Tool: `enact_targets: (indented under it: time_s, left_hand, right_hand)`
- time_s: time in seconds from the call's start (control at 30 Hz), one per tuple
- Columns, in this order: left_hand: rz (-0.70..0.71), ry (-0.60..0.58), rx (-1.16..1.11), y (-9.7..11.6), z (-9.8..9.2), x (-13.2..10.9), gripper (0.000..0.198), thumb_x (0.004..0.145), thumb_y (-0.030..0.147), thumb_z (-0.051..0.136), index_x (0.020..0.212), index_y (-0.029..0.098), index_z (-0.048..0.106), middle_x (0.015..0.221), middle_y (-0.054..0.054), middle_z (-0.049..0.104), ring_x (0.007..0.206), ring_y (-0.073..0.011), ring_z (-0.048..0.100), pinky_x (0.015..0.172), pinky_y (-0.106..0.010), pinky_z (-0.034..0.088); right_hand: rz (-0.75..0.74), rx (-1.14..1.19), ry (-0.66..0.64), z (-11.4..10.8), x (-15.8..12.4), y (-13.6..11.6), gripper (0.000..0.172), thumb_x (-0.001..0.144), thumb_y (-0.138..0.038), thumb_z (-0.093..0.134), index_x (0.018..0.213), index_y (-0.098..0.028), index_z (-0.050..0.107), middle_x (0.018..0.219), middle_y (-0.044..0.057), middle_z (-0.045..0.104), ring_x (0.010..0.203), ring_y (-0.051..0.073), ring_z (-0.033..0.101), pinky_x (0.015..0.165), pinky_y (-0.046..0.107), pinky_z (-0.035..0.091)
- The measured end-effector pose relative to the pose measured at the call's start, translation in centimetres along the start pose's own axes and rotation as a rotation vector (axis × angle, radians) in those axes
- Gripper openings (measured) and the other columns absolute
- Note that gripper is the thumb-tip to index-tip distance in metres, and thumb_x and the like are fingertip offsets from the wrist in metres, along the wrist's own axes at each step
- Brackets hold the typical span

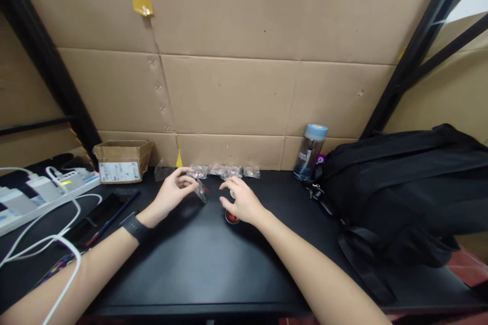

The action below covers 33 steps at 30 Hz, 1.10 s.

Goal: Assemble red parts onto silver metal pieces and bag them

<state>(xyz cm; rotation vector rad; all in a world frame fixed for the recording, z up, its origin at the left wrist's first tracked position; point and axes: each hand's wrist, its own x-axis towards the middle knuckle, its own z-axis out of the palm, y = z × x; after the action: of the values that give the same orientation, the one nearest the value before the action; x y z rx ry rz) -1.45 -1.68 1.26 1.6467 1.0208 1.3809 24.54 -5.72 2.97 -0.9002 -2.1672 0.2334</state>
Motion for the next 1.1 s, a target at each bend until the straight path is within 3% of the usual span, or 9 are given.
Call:
enact_targets:
  time_s: [0.1, 0.23, 0.37, 0.5, 0.57, 0.67, 0.73, 0.9, 1.1]
  left_hand:
    - [0.065, -0.038, 0.083, 1.1, 1.3, -0.9, 0.037, 0.079, 0.027, 0.075, 0.110, 0.019, 0.057, 0.075, 0.001, 0.071, 0.068, -0.0142, 0.066, 0.070, -0.026, 0.049]
    - [0.136, -0.104, 0.226, 2.3, 2.7, -2.2, 0.034, 0.082, 0.023, 0.070, 0.114, 0.021, 0.060, 0.081, 0.001, 0.074, 0.068, -0.0128, 0.062, 0.068, -0.024, 0.046]
    - [0.166, -0.184, 0.275, 3.3, 2.9, -2.8, 0.031, 0.088, 0.026, 0.065, 0.118, 0.022, 0.062, 0.088, 0.000, 0.077, 0.076, -0.0150, 0.067, 0.072, -0.026, 0.046]
    - [0.141, -0.313, 0.215, 3.2, 2.3, -2.7, 0.033, 0.097, 0.024, 0.047, 0.127, 0.022, 0.061, 0.096, -0.002, 0.079, 0.092, -0.0180, 0.072, 0.091, -0.030, 0.049]
    - [0.135, -0.360, 0.209, 2.9, 2.1, -2.6, 0.041, 0.094, 0.018, 0.045, 0.132, 0.023, 0.060, 0.100, -0.002, 0.080, 0.096, -0.0187, 0.072, 0.095, -0.031, 0.049]
    - [0.152, -0.406, 0.245, 2.6, 2.0, -2.6, 0.055, 0.085, 0.010, 0.047, 0.136, 0.026, 0.058, 0.106, -0.002, 0.080, 0.089, -0.0191, 0.073, 0.086, -0.030, 0.052]
    - [0.189, -0.417, 0.284, 2.6, 2.0, -2.7, 0.061, 0.079, 0.007, 0.049, 0.137, 0.027, 0.058, 0.109, -0.002, 0.079, 0.084, -0.0190, 0.072, 0.080, -0.030, 0.053]
    - [0.284, -0.414, 0.280, 2.8, 2.7, -2.9, 0.060, 0.080, 0.015, 0.065, 0.138, 0.026, 0.053, 0.108, -0.005, 0.075, 0.101, -0.0227, 0.070, 0.095, -0.036, 0.053]
    - [0.069, -0.258, -0.014, 1.5, 4.0, -2.9, 0.063, 0.082, 0.028, 0.075, 0.137, 0.026, 0.044, 0.108, -0.005, 0.061, 0.084, -0.0158, 0.071, 0.076, -0.029, 0.058]
  right_hand:
    - [0.051, 0.001, -0.017, 1.3, -0.3, -1.3, 0.038, 0.086, -0.030, 0.073, 0.121, -0.022, 0.062, 0.115, 0.009, 0.067, 0.107, 0.024, 0.063, 0.096, 0.040, 0.052]
    - [0.127, 0.082, -0.013, 2.6, -0.6, -2.6, 0.054, 0.085, -0.033, 0.076, 0.134, -0.021, 0.057, 0.106, 0.007, 0.069, 0.086, 0.019, 0.065, 0.084, 0.036, 0.056]
    - [0.160, 0.184, -0.001, 2.8, -0.4, -2.8, 0.038, 0.086, -0.020, 0.071, 0.123, -0.022, 0.066, 0.095, 0.003, 0.070, 0.072, 0.014, 0.064, 0.073, 0.029, 0.057]
    - [0.205, 0.236, 0.046, 2.6, -0.2, -2.2, 0.024, 0.082, -0.018, 0.074, 0.105, -0.020, 0.072, 0.091, 0.004, 0.072, 0.072, 0.014, 0.068, 0.071, 0.028, 0.059]
    - [0.229, 0.271, 0.040, 2.6, -0.2, -1.9, 0.024, 0.078, -0.019, 0.077, 0.101, -0.019, 0.072, 0.091, 0.004, 0.074, 0.072, 0.015, 0.070, 0.072, 0.029, 0.060]
    - [0.297, 0.343, 0.018, 2.6, -0.1, -1.7, 0.028, 0.072, -0.023, 0.082, 0.097, -0.018, 0.071, 0.086, 0.003, 0.075, 0.071, 0.016, 0.072, 0.072, 0.030, 0.061]
    - [0.346, 0.366, 0.025, 2.7, -0.1, -1.7, 0.027, 0.072, -0.024, 0.083, 0.094, -0.017, 0.070, 0.082, 0.003, 0.074, 0.071, 0.017, 0.072, 0.072, 0.030, 0.061]
    - [0.439, 0.507, 0.072, 3.2, -0.1, -1.4, 0.023, 0.075, -0.024, 0.077, 0.094, -0.017, 0.069, 0.090, 0.005, 0.074, 0.076, 0.018, 0.074, 0.073, 0.031, 0.060]
    - [0.473, 0.667, 0.107, 3.2, 0.1, -1.0, 0.030, 0.071, -0.026, 0.081, 0.096, -0.016, 0.068, 0.090, 0.005, 0.070, 0.076, 0.018, 0.073, 0.075, 0.032, 0.059]
